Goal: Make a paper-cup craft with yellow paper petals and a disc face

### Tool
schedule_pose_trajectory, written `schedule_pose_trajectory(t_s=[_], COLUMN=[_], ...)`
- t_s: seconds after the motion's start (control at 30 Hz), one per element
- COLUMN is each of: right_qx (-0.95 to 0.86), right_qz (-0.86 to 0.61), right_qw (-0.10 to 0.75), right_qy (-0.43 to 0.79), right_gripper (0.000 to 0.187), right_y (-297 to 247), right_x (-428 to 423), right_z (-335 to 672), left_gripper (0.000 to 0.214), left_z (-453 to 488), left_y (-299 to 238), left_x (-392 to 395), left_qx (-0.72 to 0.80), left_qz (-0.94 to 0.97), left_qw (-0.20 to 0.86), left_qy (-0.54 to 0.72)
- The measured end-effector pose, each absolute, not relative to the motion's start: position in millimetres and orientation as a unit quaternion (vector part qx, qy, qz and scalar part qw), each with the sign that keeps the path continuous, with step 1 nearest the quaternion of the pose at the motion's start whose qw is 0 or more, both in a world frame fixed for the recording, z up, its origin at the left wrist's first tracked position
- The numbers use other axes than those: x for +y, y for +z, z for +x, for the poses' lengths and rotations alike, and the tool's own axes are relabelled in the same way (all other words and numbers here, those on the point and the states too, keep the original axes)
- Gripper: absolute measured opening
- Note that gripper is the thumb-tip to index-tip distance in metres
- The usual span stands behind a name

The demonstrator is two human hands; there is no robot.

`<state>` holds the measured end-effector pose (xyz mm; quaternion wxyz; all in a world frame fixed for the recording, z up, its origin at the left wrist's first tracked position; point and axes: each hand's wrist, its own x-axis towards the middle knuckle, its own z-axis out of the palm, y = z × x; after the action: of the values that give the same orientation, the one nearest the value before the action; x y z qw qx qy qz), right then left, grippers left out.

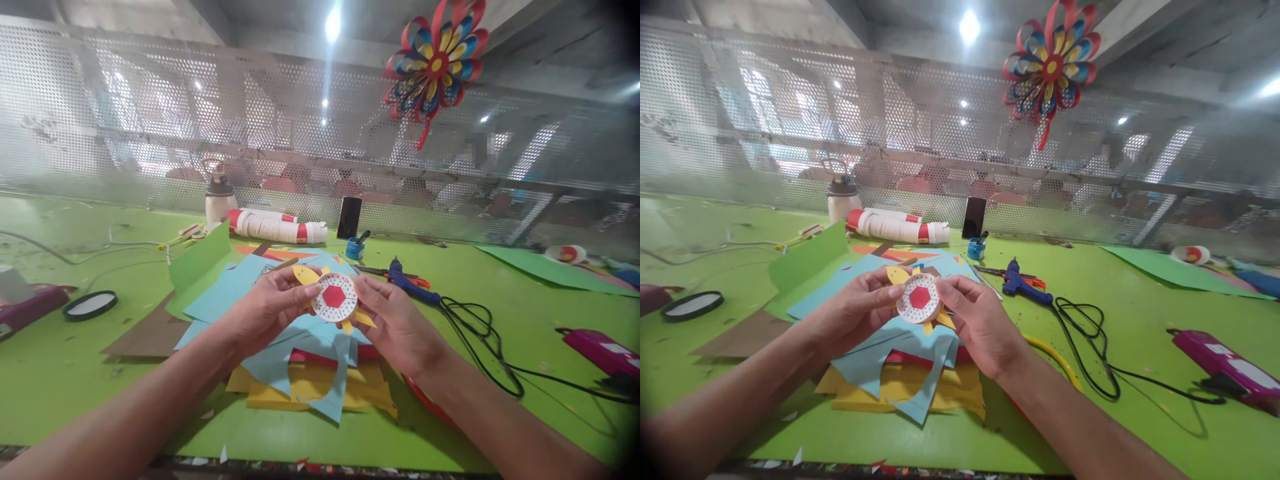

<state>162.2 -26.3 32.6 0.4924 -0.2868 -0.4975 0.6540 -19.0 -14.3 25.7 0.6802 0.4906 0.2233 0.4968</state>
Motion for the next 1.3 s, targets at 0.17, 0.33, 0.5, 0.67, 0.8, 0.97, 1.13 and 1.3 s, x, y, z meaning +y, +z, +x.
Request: schedule_pose_trajectory(t_s=[0.17,0.33,0.5,0.67,0.8,0.97,1.13,1.3], right_qx=[-0.506,-0.495,-0.498,-0.516,-0.523,-0.501,-0.507,-0.452], right_qz=[-0.288,-0.296,-0.299,-0.286,-0.27,-0.261,-0.234,-0.236], right_qw=[0.492,0.506,0.506,0.511,0.512,0.514,0.496,0.529], right_qy=[0.647,0.641,0.638,0.625,0.626,0.645,0.665,0.678], right_gripper=[0.022,0.026,0.027,0.027,0.028,0.026,0.033,0.043], right_y=[33,35,38,36,34,33,29,28], right_x=[-30,-32,-35,-35,-34,-32,-28,-20], right_z=[161,159,157,155,155,155,156,162], left_gripper=[0.026,0.027,0.028,0.031,0.032,0.029,0.025,0.025], left_z=[-18,-17,-17,-18,-17,-18,-20,-23], left_y=[26,26,27,25,25,26,25,24], left_x=[-15,-17,-19,-18,-18,-17,-14,-11], left_qx=[0.21,0.187,0.184,0.195,0.198,0.191,0.186,0.198], left_qz=[0.496,0.491,0.485,0.491,0.494,0.499,0.504,0.502], left_qw=[0.68,0.696,0.698,0.692,0.69,0.692,0.685,0.68], left_qy=[0.497,0.489,0.493,0.493,0.491,0.486,0.493,0.495])
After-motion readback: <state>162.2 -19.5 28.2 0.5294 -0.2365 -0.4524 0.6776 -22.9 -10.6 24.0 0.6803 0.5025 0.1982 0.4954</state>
